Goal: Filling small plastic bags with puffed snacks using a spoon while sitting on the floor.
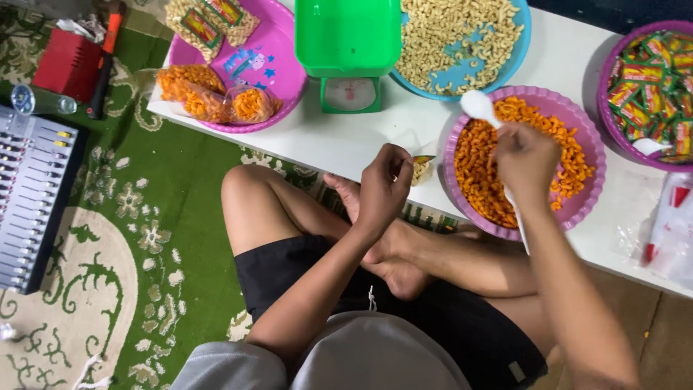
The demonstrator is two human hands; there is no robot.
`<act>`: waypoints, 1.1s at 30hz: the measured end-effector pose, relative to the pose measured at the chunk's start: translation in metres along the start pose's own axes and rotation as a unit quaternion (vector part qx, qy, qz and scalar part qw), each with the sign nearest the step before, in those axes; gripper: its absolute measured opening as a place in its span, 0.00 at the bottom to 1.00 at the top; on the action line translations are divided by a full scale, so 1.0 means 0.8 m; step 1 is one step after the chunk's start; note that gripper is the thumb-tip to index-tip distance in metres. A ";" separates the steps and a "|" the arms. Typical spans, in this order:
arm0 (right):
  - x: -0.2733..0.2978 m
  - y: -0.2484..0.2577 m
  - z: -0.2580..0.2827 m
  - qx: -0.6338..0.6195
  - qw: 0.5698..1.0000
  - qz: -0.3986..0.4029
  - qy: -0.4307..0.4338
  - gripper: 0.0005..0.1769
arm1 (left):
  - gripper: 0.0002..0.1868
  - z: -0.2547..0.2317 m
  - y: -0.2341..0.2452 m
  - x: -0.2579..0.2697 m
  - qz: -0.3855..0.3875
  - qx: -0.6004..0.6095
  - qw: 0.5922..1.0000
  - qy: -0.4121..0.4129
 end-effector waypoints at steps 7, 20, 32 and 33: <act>-0.120 -0.027 -0.020 0.302 0.938 0.006 0.171 0.11 | 0.03 -0.027 0.002 0.001 0.006 0.000 1.000 -0.031; -0.190 -0.128 -0.047 0.199 0.934 0.272 -0.123 0.10 | 0.04 -0.030 0.004 -0.008 0.014 0.007 1.000 -0.018; -0.164 -0.109 -0.053 0.022 0.990 0.113 -0.082 0.09 | 0.03 -0.026 0.003 -0.008 0.007 0.011 1.000 -0.016; -0.161 -0.106 -0.055 -0.022 0.987 0.113 -0.109 0.09 | 0.02 -0.027 0.003 -0.008 0.005 0.011 1.000 -0.018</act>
Point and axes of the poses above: each hand's wrist, its own x-axis away from the middle knuckle, its own y-axis out of the back of the hand, z = x × y, the point moved 6 cm from there along -x, towards the middle knuckle, and after that the axes turned 1 degree about x, right-handed, at the moved point
